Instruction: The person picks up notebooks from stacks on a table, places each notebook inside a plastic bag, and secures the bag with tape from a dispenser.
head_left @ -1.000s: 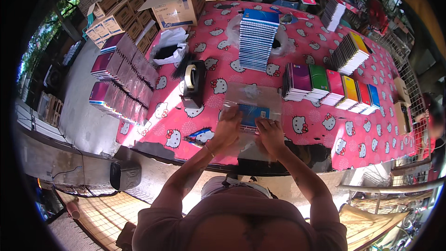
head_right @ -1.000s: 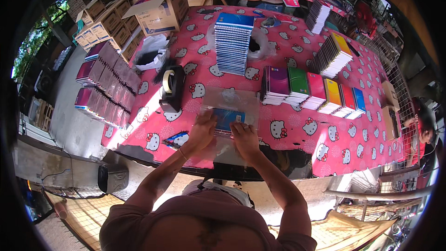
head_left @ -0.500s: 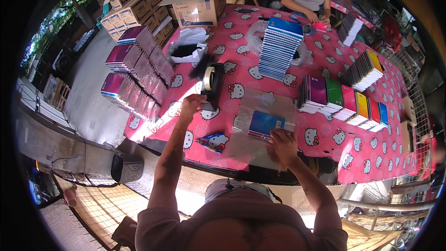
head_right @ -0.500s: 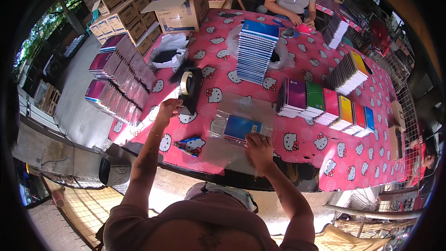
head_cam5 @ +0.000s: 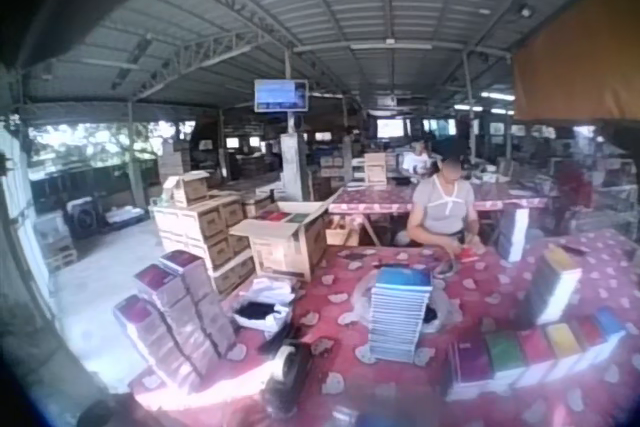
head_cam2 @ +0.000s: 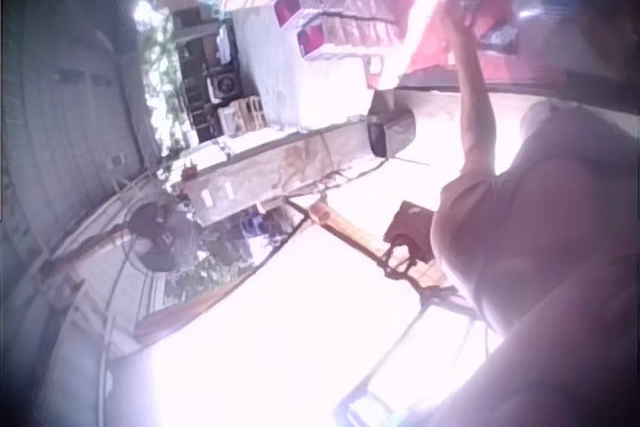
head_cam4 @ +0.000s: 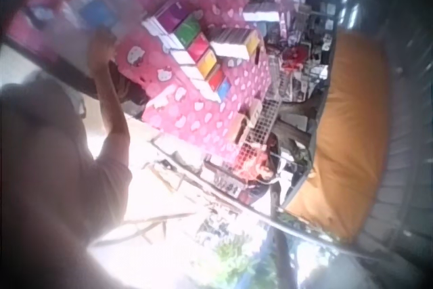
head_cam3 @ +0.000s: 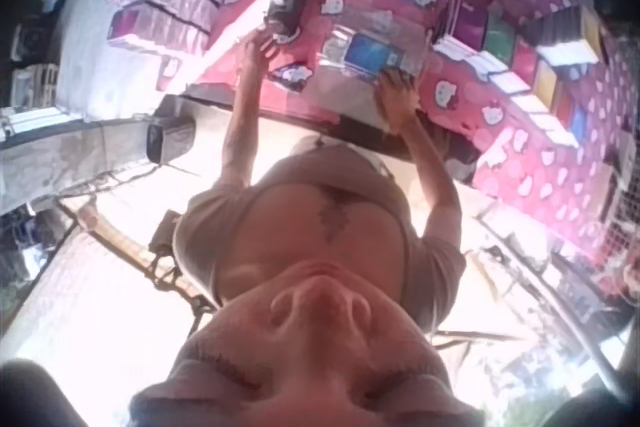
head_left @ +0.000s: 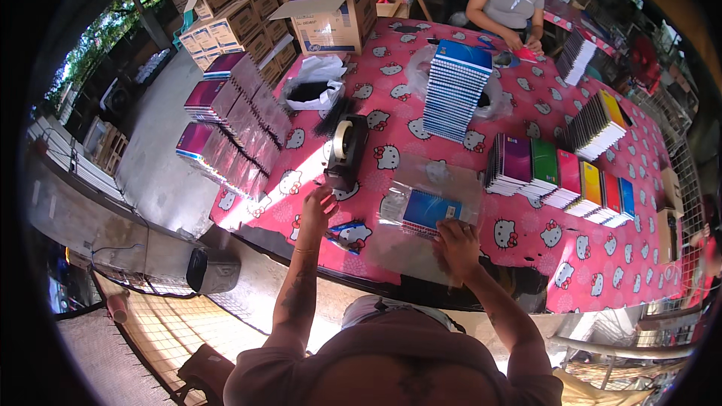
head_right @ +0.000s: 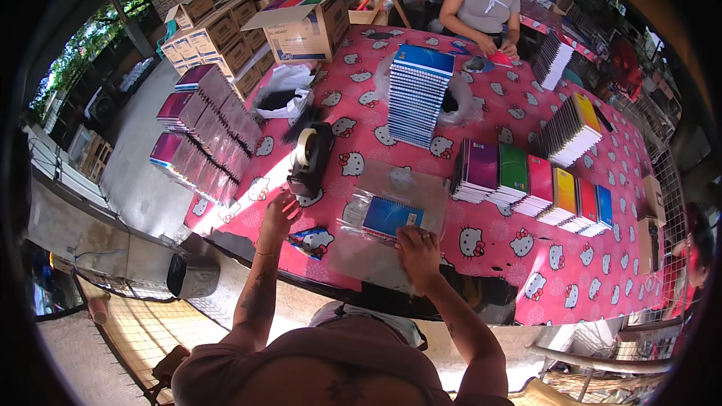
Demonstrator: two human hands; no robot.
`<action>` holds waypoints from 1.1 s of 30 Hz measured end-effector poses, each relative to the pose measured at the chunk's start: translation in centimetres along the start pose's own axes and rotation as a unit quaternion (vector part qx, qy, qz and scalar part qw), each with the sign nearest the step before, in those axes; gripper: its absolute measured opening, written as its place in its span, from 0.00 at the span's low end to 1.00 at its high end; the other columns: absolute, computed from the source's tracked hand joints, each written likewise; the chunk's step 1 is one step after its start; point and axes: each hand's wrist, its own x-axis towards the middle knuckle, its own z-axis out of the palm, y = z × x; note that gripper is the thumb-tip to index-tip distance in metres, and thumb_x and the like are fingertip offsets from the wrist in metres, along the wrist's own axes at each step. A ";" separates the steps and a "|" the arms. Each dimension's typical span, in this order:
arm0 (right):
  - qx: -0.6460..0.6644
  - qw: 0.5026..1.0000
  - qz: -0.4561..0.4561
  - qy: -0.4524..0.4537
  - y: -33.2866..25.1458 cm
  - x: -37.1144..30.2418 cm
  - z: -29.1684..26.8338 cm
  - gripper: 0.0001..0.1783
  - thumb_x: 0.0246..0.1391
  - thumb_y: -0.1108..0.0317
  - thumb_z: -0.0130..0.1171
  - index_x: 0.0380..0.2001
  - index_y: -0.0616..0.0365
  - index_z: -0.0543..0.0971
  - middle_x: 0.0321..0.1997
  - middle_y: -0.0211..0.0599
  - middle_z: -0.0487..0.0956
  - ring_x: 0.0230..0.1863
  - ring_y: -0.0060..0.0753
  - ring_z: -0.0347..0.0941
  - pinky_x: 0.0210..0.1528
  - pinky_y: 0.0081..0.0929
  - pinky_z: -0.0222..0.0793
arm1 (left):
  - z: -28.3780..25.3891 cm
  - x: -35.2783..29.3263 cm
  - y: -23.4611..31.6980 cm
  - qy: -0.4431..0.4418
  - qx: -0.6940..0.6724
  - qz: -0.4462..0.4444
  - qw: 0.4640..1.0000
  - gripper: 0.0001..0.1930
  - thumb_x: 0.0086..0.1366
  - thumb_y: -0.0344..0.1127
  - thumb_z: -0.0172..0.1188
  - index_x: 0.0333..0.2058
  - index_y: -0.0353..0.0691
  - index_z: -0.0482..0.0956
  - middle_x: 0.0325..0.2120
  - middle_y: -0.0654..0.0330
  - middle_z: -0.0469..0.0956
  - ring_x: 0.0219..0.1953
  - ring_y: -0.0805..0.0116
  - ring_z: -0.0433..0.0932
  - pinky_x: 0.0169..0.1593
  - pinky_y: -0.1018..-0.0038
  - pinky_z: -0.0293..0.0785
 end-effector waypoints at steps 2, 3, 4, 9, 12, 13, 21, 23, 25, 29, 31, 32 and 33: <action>0.011 1.000 -0.013 0.004 -0.4 0.1 0.0 0.22 0.45 0.65 0.67 0.47 0.52 0.79 0.47 0.28 0.76 0.50 0.37 0.74 0.52 0.41 0.66 | -1.8 1.8 -0.3 -0.006 0.171 0.143 0.975 0.11 0.64 0.43 0.60 0.36 0.41 0.80 0.33 0.62 0.82 0.35 0.63 0.80 0.40 0.63 0.75; 0.027 0.999 -0.028 0.008 -1.0 0.6 -0.1 0.22 0.45 0.65 0.67 0.47 0.52 0.79 0.47 0.27 0.76 0.50 0.37 0.74 0.53 0.41 0.66 | -4.1 2.9 0.2 0.002 0.257 0.213 0.943 0.11 0.64 0.43 0.60 0.34 0.41 0.81 0.29 0.61 0.84 0.32 0.60 0.82 0.38 0.63 0.76; 0.055 0.997 -0.053 0.013 -2.2 1.5 0.0 0.22 0.46 0.65 0.67 0.47 0.52 0.79 0.47 0.27 0.76 0.50 0.36 0.74 0.53 0.41 0.66 | -8.3 3.8 1.7 0.176 0.461 0.359 0.792 0.11 0.60 0.41 0.63 0.29 0.39 0.84 0.23 0.54 0.84 0.26 0.53 0.84 0.35 0.61 0.79; 0.010 0.999 -0.034 0.007 -0.4 0.8 -0.2 0.22 0.45 0.63 0.68 0.47 0.51 0.80 0.46 0.26 0.76 0.49 0.34 0.74 0.52 0.40 0.66 | 0.9 -1.5 2.2 -0.037 0.405 0.294 0.865 0.09 0.58 0.34 0.66 0.28 0.33 0.85 0.22 0.54 0.84 0.25 0.70 0.83 0.28 0.73 0.76; -0.003 1.000 -0.029 0.007 0.5 0.2 -0.1 0.21 0.44 0.61 0.69 0.44 0.50 0.80 0.45 0.24 0.76 0.48 0.32 0.74 0.51 0.39 0.65 | 11.8 -7.9 -3.5 -0.185 0.393 0.179 0.883 0.09 0.59 0.32 0.67 0.33 0.30 0.84 0.24 0.59 0.84 0.25 0.77 0.80 0.29 0.77 0.75; -0.004 0.999 -0.034 0.009 0.5 0.2 0.0 0.21 0.44 0.60 0.69 0.44 0.50 0.80 0.44 0.24 0.76 0.48 0.32 0.75 0.50 0.39 0.65 | 13.5 -8.7 -4.8 -0.204 0.406 0.144 0.879 0.09 0.58 0.32 0.67 0.32 0.30 0.84 0.24 0.59 0.84 0.26 0.78 0.80 0.30 0.78 0.75; 0.023 1.000 -0.004 -0.005 0.9 0.0 -0.1 0.20 0.48 0.56 0.68 0.45 0.47 0.79 0.44 0.29 0.74 0.48 0.37 0.73 0.52 0.43 0.63 | 16.6 -9.8 -7.9 -0.130 0.715 0.280 0.627 0.21 0.62 0.54 0.63 0.28 0.39 0.81 0.24 0.42 0.81 0.32 0.39 0.82 0.36 0.49 0.77; 0.035 0.999 0.004 -0.008 0.6 0.6 -1.5 0.23 0.49 0.54 0.68 0.49 0.45 0.78 0.44 0.30 0.74 0.48 0.39 0.72 0.54 0.44 0.62 | 16.0 -9.8 -7.9 -0.117 0.717 0.259 0.636 0.21 0.60 0.54 0.66 0.28 0.39 0.79 0.23 0.43 0.81 0.33 0.41 0.83 0.36 0.49 0.77; 0.014 1.000 -0.003 0.001 0.4 0.8 -2.1 0.27 0.50 0.52 0.68 0.54 0.43 0.77 0.44 0.31 0.73 0.49 0.39 0.71 0.55 0.45 0.62 | 14.6 -10.2 -7.5 -0.139 0.704 0.270 0.641 0.20 0.58 0.52 0.67 0.29 0.40 0.77 0.24 0.45 0.81 0.33 0.42 0.82 0.38 0.50 0.76; 0.055 0.998 0.004 -0.002 3.6 2.9 0.9 0.27 0.56 0.47 0.62 0.56 0.44 0.78 0.47 0.35 0.76 0.51 0.44 0.74 0.56 0.47 0.63 | 12.7 -12.5 -7.3 -0.176 0.679 0.441 0.560 0.18 0.55 0.47 0.70 0.33 0.43 0.74 0.32 0.49 0.78 0.37 0.48 0.78 0.44 0.55 0.72; 0.101 0.994 0.040 -0.015 5.7 5.8 1.8 0.27 0.60 0.43 0.56 0.55 0.47 0.78 0.49 0.39 0.78 0.50 0.49 0.76 0.55 0.49 0.66 | 13.2 -12.1 -8.6 -0.218 0.654 0.523 0.501 0.15 0.59 0.41 0.65 0.42 0.44 0.76 0.40 0.54 0.73 0.43 0.54 0.73 0.48 0.60 0.68; 0.144 0.977 0.078 -0.140 6.6 7.2 1.8 0.31 0.61 0.39 0.52 0.56 0.49 0.77 0.50 0.40 0.79 0.49 0.50 0.77 0.54 0.48 0.68 | 13.5 -11.6 -9.3 -0.237 0.641 0.558 0.471 0.16 0.60 0.41 0.64 0.45 0.44 0.76 0.41 0.55 0.73 0.44 0.57 0.72 0.48 0.62 0.67; 0.180 0.942 0.114 -0.258 8.2 9.2 1.1 0.34 0.62 0.35 0.47 0.57 0.50 0.77 0.51 0.41 0.80 0.47 0.51 0.79 0.52 0.48 0.70 | 13.8 -11.2 -9.4 -0.257 0.624 0.595 0.437 0.17 0.61 0.40 0.63 0.48 0.44 0.76 0.42 0.57 0.73 0.46 0.59 0.71 0.49 0.65 0.66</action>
